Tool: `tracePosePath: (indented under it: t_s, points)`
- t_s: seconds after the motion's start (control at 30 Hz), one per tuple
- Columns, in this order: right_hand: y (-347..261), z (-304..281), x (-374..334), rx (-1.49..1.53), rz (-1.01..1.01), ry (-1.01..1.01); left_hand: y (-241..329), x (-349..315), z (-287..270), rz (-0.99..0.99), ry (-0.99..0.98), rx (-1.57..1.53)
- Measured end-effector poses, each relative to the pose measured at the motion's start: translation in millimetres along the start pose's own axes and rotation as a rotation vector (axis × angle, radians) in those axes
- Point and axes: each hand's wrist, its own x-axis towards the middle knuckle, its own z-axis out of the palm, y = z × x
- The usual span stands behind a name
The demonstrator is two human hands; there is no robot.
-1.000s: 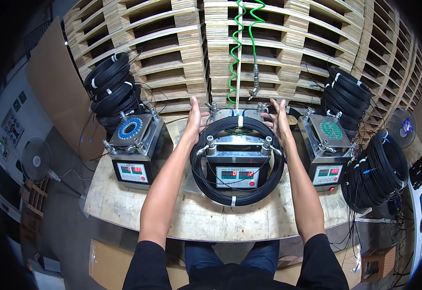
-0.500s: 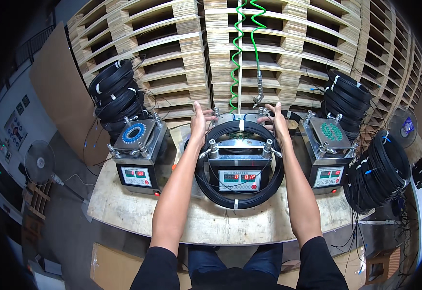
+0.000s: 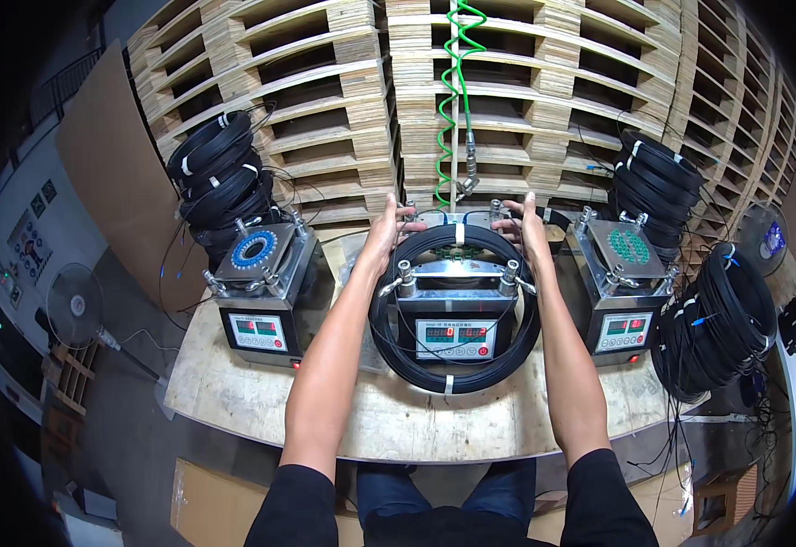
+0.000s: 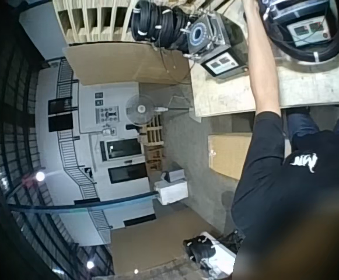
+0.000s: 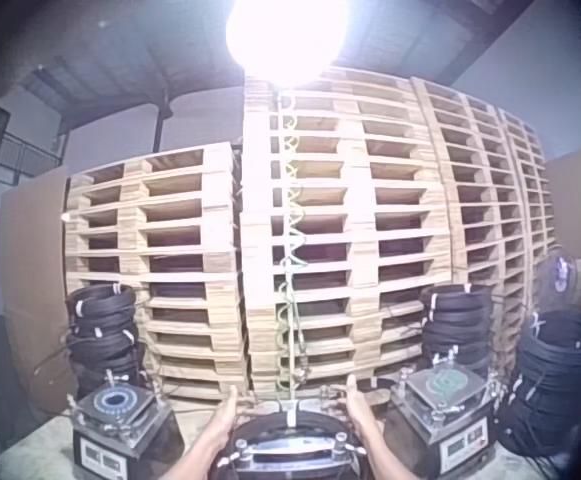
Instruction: The recorder is using industrial machines to bind and process large coils of black cable.
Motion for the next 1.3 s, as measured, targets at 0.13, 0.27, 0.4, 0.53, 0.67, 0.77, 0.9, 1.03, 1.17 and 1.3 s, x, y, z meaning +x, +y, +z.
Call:
tracePosePath:
  t_s: [0.13, 0.27, 0.4, 0.53, 0.67, 0.77, 0.9, 1.03, 1.17, 1.3]
  points:
    - [5, -8, 9, -0.026, -0.074, -0.099, -8, 6, -1, 0.029, 0.099, 0.025]
    - [-4, 0, -1, -0.033, -0.026, -0.148, -14, 10, -11, 0.02, 0.2, -0.008]
    - [-4, -1, -5, 0.068, -0.026, -0.056, -17, 16, -10, 0.06, 0.236, 0.014]
    - [-5, 3, -12, 0.056, -0.041, 0.135, -15, 14, -8, 0.075, 0.237, 0.06]
    - [-1, -1, -6, -0.021, -0.054, 0.193, -12, 14, 0, 0.2, 0.346, 0.228]
    - [4, -4, 1, -0.06, -0.048, 0.168, -7, 8, 10, 0.175, 0.383, 0.276]
    - [2, -1, -2, -0.07, -0.067, 0.114, -4, 1, 13, 0.173, 0.426, 0.255]
    - [-1, 4, -4, -0.045, -0.1, 0.125, -10, 11, 2, 0.153, 0.456, 0.266]
    - [0, 1, -6, -0.003, -0.081, 0.106, -17, 15, 1, 0.232, 0.43, 0.195]
    - [3, 3, -4, -0.03, -0.083, 0.131, -19, 17, -7, 0.254, 0.268, 0.216]
